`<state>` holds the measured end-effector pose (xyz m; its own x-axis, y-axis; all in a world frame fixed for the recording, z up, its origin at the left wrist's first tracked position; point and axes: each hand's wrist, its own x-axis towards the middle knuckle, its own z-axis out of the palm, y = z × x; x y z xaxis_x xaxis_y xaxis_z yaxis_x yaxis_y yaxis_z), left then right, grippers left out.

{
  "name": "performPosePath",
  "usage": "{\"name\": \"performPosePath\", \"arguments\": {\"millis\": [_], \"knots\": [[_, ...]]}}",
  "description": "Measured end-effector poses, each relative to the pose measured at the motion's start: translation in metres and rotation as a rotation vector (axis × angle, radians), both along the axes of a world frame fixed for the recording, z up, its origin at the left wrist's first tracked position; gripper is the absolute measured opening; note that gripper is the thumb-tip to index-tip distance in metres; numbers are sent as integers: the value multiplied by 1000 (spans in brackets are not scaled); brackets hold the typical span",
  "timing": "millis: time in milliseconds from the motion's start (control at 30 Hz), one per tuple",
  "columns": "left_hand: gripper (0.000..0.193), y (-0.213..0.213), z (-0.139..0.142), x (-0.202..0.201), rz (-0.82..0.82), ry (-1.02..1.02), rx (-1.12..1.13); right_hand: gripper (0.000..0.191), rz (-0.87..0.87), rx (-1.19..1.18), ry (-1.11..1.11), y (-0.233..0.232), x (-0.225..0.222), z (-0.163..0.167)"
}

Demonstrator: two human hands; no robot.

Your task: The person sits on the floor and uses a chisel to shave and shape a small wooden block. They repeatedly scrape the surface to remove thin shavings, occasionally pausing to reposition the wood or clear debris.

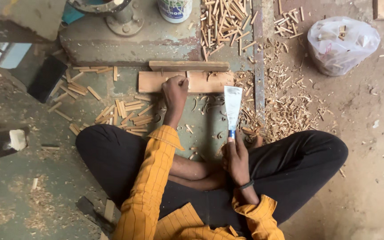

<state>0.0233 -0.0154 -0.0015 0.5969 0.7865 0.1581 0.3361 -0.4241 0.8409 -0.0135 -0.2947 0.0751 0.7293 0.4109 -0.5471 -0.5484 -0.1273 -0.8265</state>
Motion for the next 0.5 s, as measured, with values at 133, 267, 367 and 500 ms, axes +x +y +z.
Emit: {"name": "performPosePath", "arguments": {"millis": [133, 267, 367, 500], "knots": [[9, -1, 6, 0, -6, -94, 69, 61, 198, -228, -306, 7, -10, -5], [14, -28, 17, -15, -131, -69, 427, 61, 319, -303, -429, 28, -20, -7], [34, -54, 21, -30, -785, -323, 428, 42, 371, -339, -419, 42, -25, -7], [52, -63, 18, -44, -936, -179, 188, 35, 384, -322, -398, 52, -27, -10]]}}
